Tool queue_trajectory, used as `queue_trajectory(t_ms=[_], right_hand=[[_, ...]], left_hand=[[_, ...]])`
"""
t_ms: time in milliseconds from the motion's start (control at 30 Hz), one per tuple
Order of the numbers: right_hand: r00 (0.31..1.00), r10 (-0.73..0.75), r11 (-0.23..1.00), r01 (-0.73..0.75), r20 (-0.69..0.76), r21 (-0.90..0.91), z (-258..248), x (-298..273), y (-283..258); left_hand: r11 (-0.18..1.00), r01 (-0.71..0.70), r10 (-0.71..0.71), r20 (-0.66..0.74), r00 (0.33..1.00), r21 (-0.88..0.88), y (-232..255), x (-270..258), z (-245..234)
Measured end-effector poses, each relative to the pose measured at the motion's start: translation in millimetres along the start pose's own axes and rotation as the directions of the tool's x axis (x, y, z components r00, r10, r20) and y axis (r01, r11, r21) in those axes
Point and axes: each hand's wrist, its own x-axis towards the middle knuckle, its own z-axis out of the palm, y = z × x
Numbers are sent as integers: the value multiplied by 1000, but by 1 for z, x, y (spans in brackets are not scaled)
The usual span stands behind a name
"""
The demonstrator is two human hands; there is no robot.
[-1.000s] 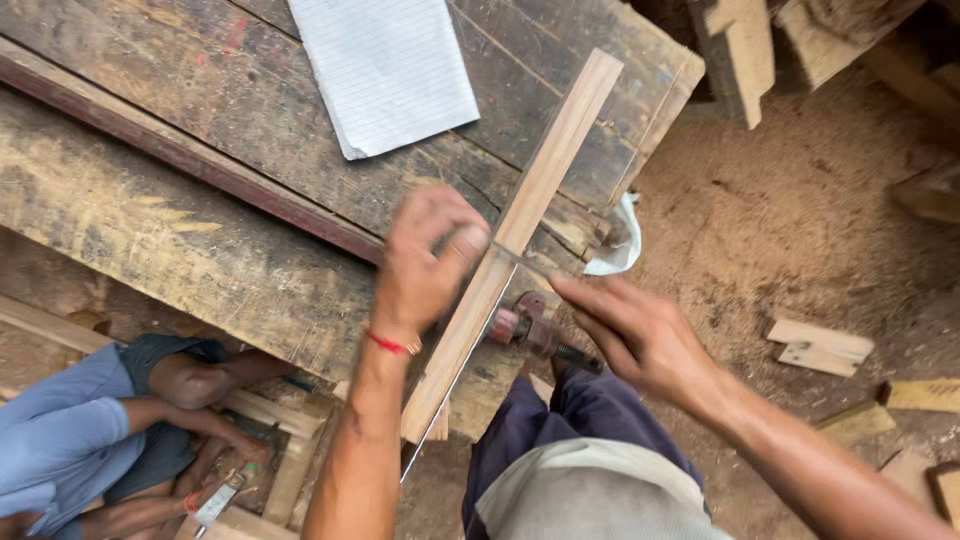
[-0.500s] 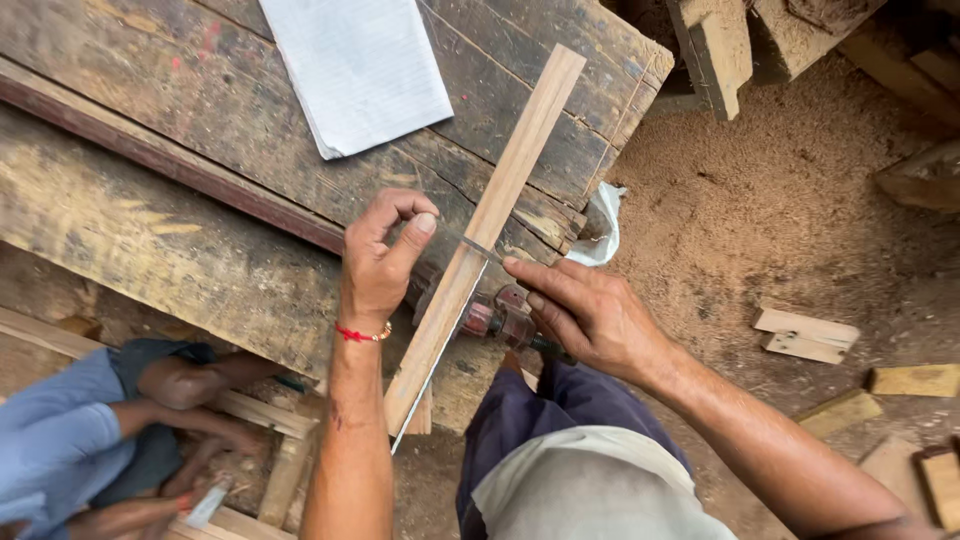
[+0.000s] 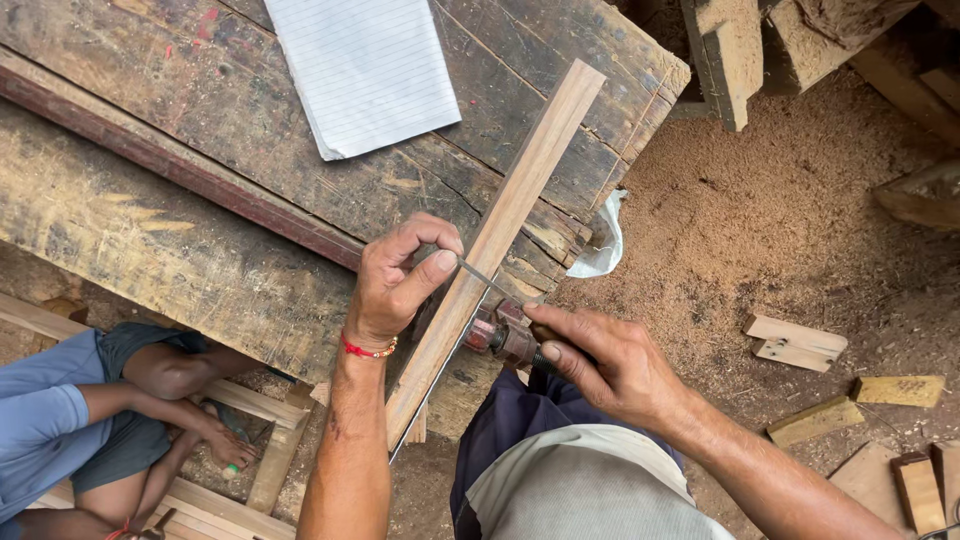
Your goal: The person measures a wooden plank using a ruler and pencil, then secures it in a bench vise. They use a handsaw to cut a notch into the side of the plank.
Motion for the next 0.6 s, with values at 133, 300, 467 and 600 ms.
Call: queue_trajectory(t_ms=[133, 300, 467, 600], right_hand=[[999, 43, 998, -42, 15, -39, -3, 3, 0], [999, 31, 999, -30, 18, -45, -5, 6, 5], [998, 57, 998, -55, 41, -37, -12, -3, 11], [999, 30, 1000, -31, 32, 1, -16, -7, 11]], left_hand=[[999, 21, -22, -23, 999, -36, -4, 0, 1], [997, 71, -71, -56, 996, 3, -6, 2, 2], [988, -31, 25, 37, 999, 152, 1, 7, 6], [975, -145, 131, 93, 987, 168, 1, 7, 13]])
